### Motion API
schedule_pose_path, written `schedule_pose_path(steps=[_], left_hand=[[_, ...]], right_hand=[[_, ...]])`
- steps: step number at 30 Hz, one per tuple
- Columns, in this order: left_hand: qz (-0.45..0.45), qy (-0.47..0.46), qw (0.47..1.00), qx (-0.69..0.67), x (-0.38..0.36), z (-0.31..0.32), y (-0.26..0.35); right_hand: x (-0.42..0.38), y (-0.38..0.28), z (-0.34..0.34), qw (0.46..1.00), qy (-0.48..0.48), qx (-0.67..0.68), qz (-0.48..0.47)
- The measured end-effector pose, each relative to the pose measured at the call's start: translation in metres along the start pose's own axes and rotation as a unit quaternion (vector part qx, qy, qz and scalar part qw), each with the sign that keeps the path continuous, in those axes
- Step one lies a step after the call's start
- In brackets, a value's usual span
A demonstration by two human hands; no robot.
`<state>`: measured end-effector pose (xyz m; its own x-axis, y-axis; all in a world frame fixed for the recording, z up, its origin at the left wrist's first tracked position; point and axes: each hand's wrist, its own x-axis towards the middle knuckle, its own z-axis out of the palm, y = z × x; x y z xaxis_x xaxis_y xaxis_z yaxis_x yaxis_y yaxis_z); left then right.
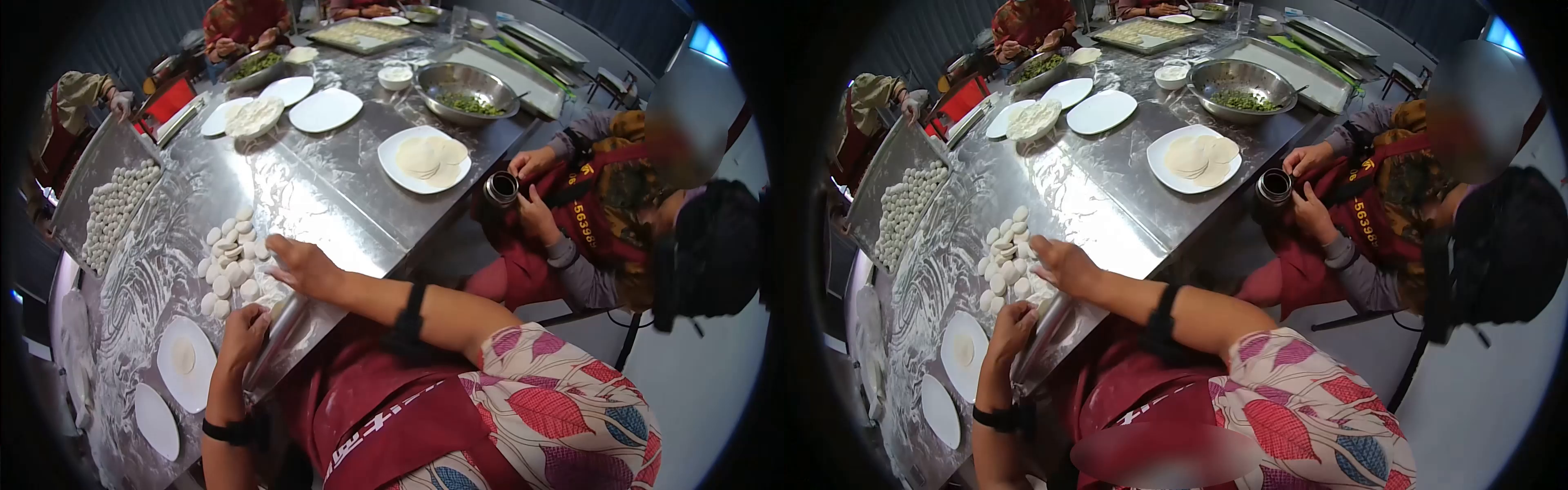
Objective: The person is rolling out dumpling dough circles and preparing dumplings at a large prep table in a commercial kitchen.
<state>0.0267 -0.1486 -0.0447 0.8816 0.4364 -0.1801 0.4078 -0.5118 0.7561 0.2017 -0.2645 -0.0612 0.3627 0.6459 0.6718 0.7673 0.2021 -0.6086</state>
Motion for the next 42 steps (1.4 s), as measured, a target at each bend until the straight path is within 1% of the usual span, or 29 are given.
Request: schedule_pose_path(steps=[3, 4, 7, 8, 11, 12, 15, 16, 19, 20, 23, 24, 27, 29, 31, 32, 34, 35, 36, 37, 38, 39, 41, 42], left_hand=[[0.033, 0.024, 0.997, 0.069, 0.010, -0.002, -0.001], [0.019, 0.012, 0.999, 0.033, 0.010, -0.001, 0.002], [0.052, 0.001, 0.995, 0.086, 0.008, -0.001, -0.006], [0.028, 0.022, 0.999, 0.028, 0.002, 0.002, -0.005], [-0.065, -0.003, 0.988, -0.141, -0.008, 0.005, -0.007], [-0.020, -0.008, 0.999, -0.048, -0.008, 0.002, -0.013], [0.012, 0.042, 0.995, 0.094, 0.001, -0.002, -0.011], [0.010, 0.051, 0.996, 0.078, 0.006, -0.001, -0.012], [0.033, 0.007, 0.999, 0.040, 0.009, 0.001, -0.007], [0.031, -0.009, 0.996, 0.081, 0.007, -0.002, -0.004], [-0.051, -0.007, 0.996, -0.072, -0.006, -0.002, -0.003], [-0.054, -0.015, 0.993, -0.101, -0.010, 0.000, -0.003], [0.007, 0.004, 1.000, 0.020, 0.000, -0.003, -0.015], [0.008, 0.017, 0.999, 0.034, 0.006, -0.004, -0.009], [0.006, 0.016, 0.999, 0.028, 0.013, -0.003, -0.006], [0.024, 0.005, 0.998, 0.053, 0.016, -0.003, -0.005], [0.039, -0.009, 0.994, 0.102, 0.011, -0.003, -0.009], [0.035, -0.011, 0.994, 0.106, 0.008, -0.004, -0.008], [0.018, 0.010, 0.999, 0.051, -0.002, -0.004, 0.001], [-0.029, -0.012, 0.999, 0.008, -0.003, -0.004, -0.008], [-0.008, -0.016, 1.000, 0.026, -0.006, -0.006, -0.008], [-0.004, -0.026, 0.999, 0.043, -0.004, -0.006, -0.013], [0.023, -0.004, 0.995, 0.093, -0.001, -0.010, -0.006], [0.010, 0.012, 0.995, 0.095, 0.005, -0.011, -0.003]], right_hand=[[0.009, 0.004, 0.012, 1.000, -0.005, -0.011, 0.002], [0.009, 0.003, 0.012, 1.000, -0.007, -0.013, 0.003], [-0.024, -0.014, -0.015, 1.000, 0.012, -0.007, -0.003], [-0.033, -0.025, -0.026, 1.000, 0.006, 0.019, 0.003], [-0.033, -0.020, -0.023, 1.000, 0.009, 0.014, -0.001], [-0.022, -0.014, -0.015, 1.000, -0.001, 0.004, 0.011], [0.008, -0.001, 0.010, 0.999, -0.032, 0.002, 0.030], [0.012, -0.001, 0.012, 0.998, -0.037, 0.021, 0.036], [-0.007, -0.009, -0.001, 1.000, -0.016, -0.004, 0.011], [-0.018, -0.013, -0.008, 1.000, -0.008, -0.018, 0.007], [-0.042, -0.018, -0.022, 0.999, -0.010, 0.029, 0.011], [-0.038, -0.016, -0.021, 1.000, -0.012, 0.020, 0.011], [-0.003, 0.000, 0.007, 1.000, -0.010, -0.004, 0.017], [0.015, 0.005, 0.020, 1.000, -0.007, 0.018, 0.002], [0.010, 0.000, 0.013, 1.000, -0.006, -0.004, 0.002], [0.005, -0.002, 0.008, 1.000, -0.010, -0.014, 0.001], [-0.022, -0.003, -0.003, 0.999, 0.031, -0.011, -0.026], [-0.038, -0.003, -0.007, 0.999, 0.031, 0.014, -0.028], [-0.047, -0.014, -0.017, 0.999, 0.035, 0.014, -0.027], [-0.053, -0.017, -0.018, 1.000, 0.027, 0.011, -0.007], [-0.050, -0.010, -0.016, 0.996, -0.002, -0.081, -0.037], [-0.030, -0.026, -0.019, 0.999, 0.019, -0.038, -0.008], [-0.001, -0.015, 0.000, 1.000, 0.005, -0.006, 0.007], [0.010, -0.011, 0.009, 0.999, -0.012, 0.004, 0.035]])
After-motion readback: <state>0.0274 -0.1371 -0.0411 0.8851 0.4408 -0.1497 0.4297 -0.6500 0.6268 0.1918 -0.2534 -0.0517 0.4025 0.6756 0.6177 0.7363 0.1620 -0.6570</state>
